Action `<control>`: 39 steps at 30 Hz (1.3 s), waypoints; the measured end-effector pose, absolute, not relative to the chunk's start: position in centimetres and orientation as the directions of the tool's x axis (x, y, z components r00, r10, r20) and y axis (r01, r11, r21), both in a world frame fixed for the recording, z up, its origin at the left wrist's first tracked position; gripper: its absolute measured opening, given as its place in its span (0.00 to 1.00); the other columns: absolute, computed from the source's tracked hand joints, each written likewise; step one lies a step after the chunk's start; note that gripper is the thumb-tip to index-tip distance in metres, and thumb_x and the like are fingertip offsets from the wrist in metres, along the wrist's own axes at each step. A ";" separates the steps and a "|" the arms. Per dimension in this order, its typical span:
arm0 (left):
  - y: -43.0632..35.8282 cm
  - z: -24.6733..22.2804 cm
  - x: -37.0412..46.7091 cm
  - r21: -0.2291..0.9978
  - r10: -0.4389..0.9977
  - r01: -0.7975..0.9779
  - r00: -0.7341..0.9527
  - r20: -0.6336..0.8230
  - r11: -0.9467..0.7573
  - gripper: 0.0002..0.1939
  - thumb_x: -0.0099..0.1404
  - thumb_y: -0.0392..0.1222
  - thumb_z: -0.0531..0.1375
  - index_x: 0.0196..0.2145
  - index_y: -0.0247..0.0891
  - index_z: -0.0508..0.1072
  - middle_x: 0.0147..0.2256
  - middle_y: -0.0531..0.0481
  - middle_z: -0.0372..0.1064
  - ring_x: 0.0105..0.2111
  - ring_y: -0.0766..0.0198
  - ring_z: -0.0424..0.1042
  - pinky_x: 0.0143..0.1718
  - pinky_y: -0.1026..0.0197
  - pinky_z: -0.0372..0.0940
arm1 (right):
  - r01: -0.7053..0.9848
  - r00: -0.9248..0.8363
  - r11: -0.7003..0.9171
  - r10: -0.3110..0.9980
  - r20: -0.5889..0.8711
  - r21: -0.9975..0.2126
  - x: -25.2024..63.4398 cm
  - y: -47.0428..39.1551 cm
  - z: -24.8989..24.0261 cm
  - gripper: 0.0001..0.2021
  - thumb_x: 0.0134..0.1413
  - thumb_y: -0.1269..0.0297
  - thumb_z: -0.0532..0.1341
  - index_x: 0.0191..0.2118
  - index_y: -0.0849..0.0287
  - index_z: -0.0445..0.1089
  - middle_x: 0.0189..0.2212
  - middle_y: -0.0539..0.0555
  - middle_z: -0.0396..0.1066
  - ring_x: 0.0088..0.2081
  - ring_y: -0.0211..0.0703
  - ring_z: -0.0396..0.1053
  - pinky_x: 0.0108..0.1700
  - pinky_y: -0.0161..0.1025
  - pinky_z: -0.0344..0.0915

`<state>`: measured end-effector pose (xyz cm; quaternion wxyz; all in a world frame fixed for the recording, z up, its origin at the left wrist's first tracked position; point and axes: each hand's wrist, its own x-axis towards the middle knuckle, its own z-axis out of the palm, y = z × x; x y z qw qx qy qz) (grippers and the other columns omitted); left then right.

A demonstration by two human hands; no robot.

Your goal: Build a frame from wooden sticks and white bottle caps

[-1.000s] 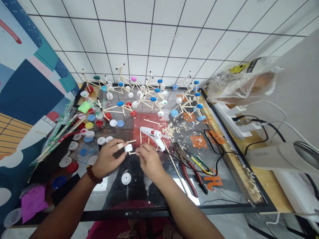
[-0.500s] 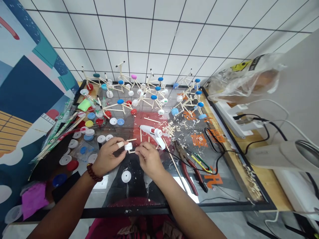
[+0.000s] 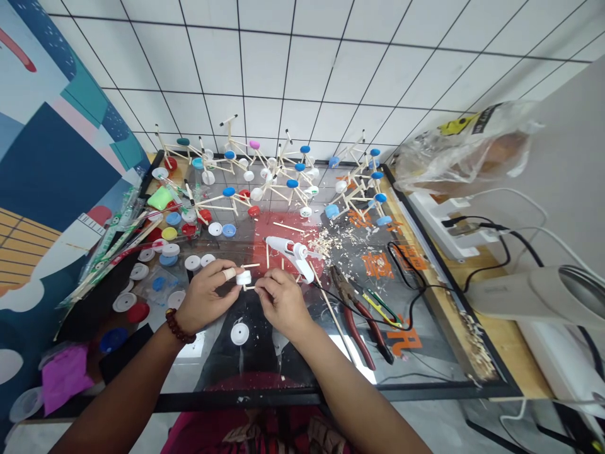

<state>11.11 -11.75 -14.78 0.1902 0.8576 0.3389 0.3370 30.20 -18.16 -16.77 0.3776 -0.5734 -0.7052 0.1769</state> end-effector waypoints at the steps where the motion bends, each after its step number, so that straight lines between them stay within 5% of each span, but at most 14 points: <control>1: -11.8 -14.8 11.1 0.553 0.708 0.453 0.542 0.453 -0.699 0.14 0.62 0.33 0.61 0.46 0.41 0.75 0.41 0.47 0.73 0.41 0.61 0.73 0.42 0.60 0.70 | 0.673 -0.060 0.285 0.941 0.333 -0.682 30.2 -18.2 -16.7 0.07 0.59 0.72 0.58 0.36 0.57 0.73 0.32 0.53 0.68 0.36 0.43 0.66 0.42 0.41 0.62; 24: -11.8 -14.7 11.1 0.537 0.691 0.443 0.546 0.473 -0.718 0.14 0.62 0.32 0.61 0.46 0.41 0.75 0.41 0.47 0.72 0.41 0.61 0.73 0.43 0.59 0.70 | 0.661 -0.064 0.288 0.942 0.330 -0.692 30.2 -18.2 -16.7 0.08 0.58 0.75 0.58 0.34 0.57 0.73 0.32 0.53 0.68 0.35 0.43 0.65 0.41 0.40 0.61; 39: -11.9 -14.4 11.1 0.523 0.690 0.459 0.564 0.453 -0.718 0.18 0.60 0.29 0.60 0.49 0.39 0.72 0.45 0.45 0.71 0.45 0.60 0.72 0.47 0.58 0.68 | 0.608 -0.038 0.278 0.946 0.323 -0.744 30.5 -18.2 -16.9 0.18 0.50 0.81 0.56 0.44 0.58 0.73 0.39 0.57 0.69 0.42 0.47 0.69 0.46 0.44 0.67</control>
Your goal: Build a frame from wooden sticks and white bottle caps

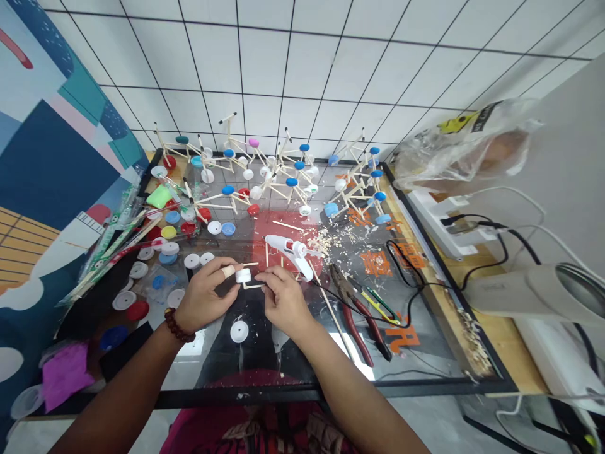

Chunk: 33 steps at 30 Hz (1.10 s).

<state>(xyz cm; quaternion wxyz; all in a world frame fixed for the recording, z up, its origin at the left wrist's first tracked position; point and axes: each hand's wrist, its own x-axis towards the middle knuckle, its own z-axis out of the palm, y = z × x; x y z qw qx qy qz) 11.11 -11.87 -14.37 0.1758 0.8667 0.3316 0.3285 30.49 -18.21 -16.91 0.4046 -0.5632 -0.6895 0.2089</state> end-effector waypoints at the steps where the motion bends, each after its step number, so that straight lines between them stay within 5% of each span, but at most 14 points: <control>1: -11.9 -14.4 11.1 0.521 0.694 0.466 0.562 0.450 -0.715 0.19 0.60 0.29 0.60 0.49 0.39 0.72 0.45 0.45 0.70 0.45 0.59 0.72 0.48 0.58 0.68 | 0.606 -0.034 0.273 0.947 0.319 -0.747 30.5 -18.2 -16.9 0.18 0.49 0.81 0.55 0.44 0.58 0.73 0.39 0.57 0.69 0.42 0.47 0.69 0.46 0.44 0.68; 15: -11.7 -14.5 11.1 0.544 0.678 0.427 0.590 0.438 -0.723 0.18 0.62 0.31 0.61 0.50 0.39 0.72 0.45 0.45 0.71 0.45 0.60 0.72 0.47 0.58 0.68 | 0.676 -0.044 0.276 0.941 0.336 -0.683 30.4 -18.4 -16.5 0.07 0.55 0.72 0.60 0.37 0.58 0.75 0.34 0.54 0.69 0.38 0.46 0.67 0.42 0.44 0.63; 33: -11.6 -14.9 10.9 0.563 0.686 0.420 0.588 0.429 -0.712 0.17 0.63 0.31 0.61 0.50 0.40 0.74 0.43 0.47 0.71 0.43 0.62 0.72 0.44 0.60 0.68 | 0.675 -0.091 0.322 0.929 0.358 -0.664 30.5 -18.3 -16.9 0.09 0.57 0.75 0.59 0.35 0.56 0.76 0.32 0.52 0.70 0.36 0.42 0.66 0.41 0.41 0.59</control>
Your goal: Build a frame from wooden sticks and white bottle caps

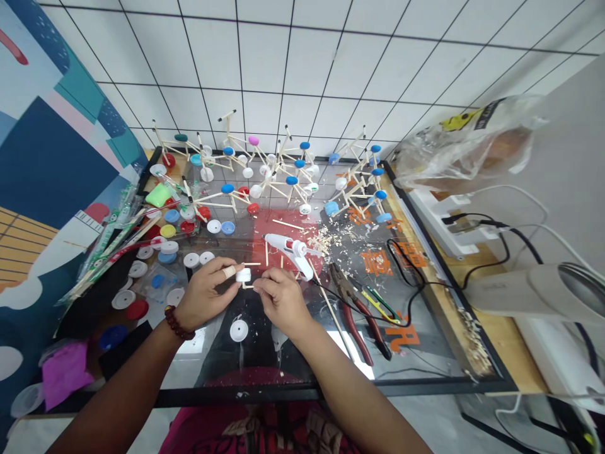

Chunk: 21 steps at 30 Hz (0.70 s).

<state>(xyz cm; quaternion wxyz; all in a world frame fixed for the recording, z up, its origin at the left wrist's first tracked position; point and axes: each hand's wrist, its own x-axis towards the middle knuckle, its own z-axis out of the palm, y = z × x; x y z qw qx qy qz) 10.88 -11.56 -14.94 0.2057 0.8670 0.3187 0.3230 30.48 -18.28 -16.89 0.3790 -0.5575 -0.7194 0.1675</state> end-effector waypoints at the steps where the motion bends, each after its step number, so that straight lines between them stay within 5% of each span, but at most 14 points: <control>1: -11.6 -14.9 10.9 0.564 0.686 0.419 0.586 0.431 -0.712 0.17 0.62 0.31 0.61 0.50 0.40 0.74 0.43 0.47 0.71 0.43 0.62 0.72 0.44 0.60 0.68 | 0.677 -0.088 0.322 0.928 0.361 -0.662 30.5 -18.3 -16.9 0.09 0.57 0.75 0.59 0.35 0.56 0.76 0.32 0.52 0.70 0.36 0.43 0.66 0.41 0.41 0.59; 21: -11.8 -14.6 11.0 0.552 0.715 0.469 0.564 0.413 -0.689 0.21 0.62 0.32 0.60 0.53 0.41 0.71 0.46 0.45 0.71 0.46 0.59 0.72 0.48 0.57 0.69 | 0.694 -0.018 0.233 0.951 0.308 -0.681 30.4 -18.6 -16.0 0.13 0.50 0.72 0.61 0.43 0.58 0.72 0.40 0.57 0.71 0.42 0.49 0.69 0.46 0.47 0.65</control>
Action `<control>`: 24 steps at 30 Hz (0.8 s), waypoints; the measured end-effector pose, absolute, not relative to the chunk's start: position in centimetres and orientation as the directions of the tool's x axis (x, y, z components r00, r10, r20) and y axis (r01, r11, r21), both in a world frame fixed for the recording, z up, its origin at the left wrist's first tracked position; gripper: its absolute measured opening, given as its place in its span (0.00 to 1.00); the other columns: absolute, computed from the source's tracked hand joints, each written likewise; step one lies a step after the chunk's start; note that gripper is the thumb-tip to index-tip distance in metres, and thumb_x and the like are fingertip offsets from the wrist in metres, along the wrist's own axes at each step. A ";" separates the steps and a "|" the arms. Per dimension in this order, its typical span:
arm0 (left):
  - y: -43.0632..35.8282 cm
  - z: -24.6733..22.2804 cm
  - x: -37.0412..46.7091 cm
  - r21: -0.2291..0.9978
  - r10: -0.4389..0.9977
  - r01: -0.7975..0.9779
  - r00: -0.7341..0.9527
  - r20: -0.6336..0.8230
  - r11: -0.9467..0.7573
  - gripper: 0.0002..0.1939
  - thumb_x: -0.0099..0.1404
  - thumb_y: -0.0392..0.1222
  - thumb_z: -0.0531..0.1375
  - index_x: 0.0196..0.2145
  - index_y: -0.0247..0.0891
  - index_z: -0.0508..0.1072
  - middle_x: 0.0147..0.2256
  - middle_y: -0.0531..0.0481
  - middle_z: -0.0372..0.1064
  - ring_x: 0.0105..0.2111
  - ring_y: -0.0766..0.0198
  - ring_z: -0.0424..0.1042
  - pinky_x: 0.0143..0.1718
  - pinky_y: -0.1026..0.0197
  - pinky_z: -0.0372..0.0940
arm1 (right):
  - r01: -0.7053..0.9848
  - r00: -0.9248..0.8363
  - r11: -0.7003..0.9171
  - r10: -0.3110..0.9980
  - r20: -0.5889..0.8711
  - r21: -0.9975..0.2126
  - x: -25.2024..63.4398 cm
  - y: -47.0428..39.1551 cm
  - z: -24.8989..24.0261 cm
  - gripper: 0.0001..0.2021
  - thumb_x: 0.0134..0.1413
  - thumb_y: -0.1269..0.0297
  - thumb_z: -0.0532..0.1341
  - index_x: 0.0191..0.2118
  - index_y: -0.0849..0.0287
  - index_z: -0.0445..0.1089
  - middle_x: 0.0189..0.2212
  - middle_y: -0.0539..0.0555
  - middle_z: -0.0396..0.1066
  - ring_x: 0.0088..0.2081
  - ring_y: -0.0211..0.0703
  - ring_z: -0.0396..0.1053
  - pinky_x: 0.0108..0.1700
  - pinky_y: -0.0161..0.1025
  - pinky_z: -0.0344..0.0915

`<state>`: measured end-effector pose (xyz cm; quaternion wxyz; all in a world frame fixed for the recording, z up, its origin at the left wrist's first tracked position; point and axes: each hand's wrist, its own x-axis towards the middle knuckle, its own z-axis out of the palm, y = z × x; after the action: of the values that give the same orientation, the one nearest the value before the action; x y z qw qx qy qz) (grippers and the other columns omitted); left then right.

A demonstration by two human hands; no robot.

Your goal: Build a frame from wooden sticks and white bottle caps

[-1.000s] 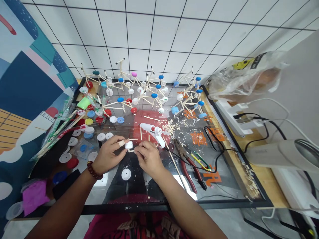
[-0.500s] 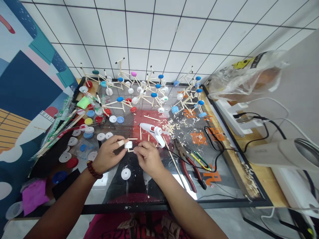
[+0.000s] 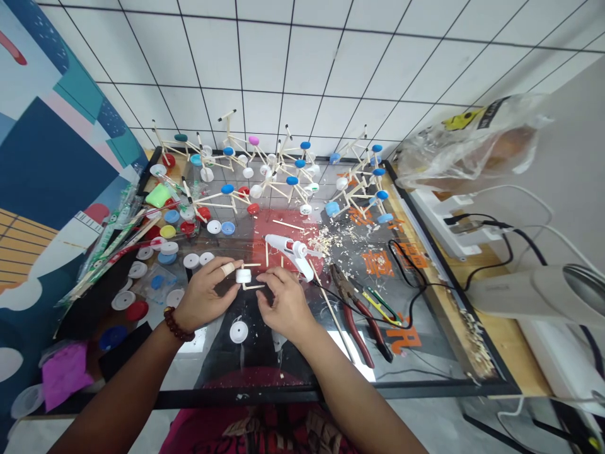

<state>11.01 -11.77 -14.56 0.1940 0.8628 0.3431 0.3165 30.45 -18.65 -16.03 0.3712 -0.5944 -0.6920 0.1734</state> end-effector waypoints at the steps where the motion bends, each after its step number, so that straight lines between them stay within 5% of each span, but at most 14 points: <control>1: -11.8 -14.6 11.0 0.553 0.719 0.473 0.561 0.411 -0.686 0.21 0.62 0.32 0.61 0.53 0.41 0.71 0.46 0.45 0.71 0.46 0.59 0.72 0.48 0.57 0.68 | 0.706 -0.012 0.227 0.951 0.309 -0.671 30.5 -18.6 -16.0 0.13 0.49 0.72 0.61 0.43 0.58 0.72 0.39 0.57 0.71 0.41 0.49 0.69 0.46 0.47 0.64; 9: -11.7 -14.8 11.0 0.564 0.708 0.451 0.579 0.405 -0.692 0.17 0.63 0.32 0.61 0.50 0.40 0.73 0.44 0.47 0.71 0.44 0.61 0.72 0.46 0.59 0.68 | 0.742 -0.003 0.213 0.949 0.315 -0.636 30.6 -18.6 -15.8 0.06 0.50 0.72 0.61 0.34 0.59 0.73 0.34 0.55 0.70 0.37 0.47 0.68 0.42 0.44 0.62; 24: -11.6 -15.0 11.0 0.551 0.712 0.467 0.568 0.413 -0.692 0.15 0.63 0.34 0.61 0.48 0.41 0.73 0.43 0.46 0.72 0.43 0.61 0.73 0.44 0.58 0.69 | 0.739 -0.028 0.226 0.952 0.306 -0.635 30.5 -18.6 -15.6 0.07 0.52 0.75 0.60 0.30 0.58 0.73 0.32 0.52 0.69 0.34 0.43 0.66 0.41 0.42 0.57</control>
<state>11.00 -11.58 -15.00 0.1942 0.8638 0.3412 0.3158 30.49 -18.64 -15.64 0.3492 -0.6031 -0.7007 0.1525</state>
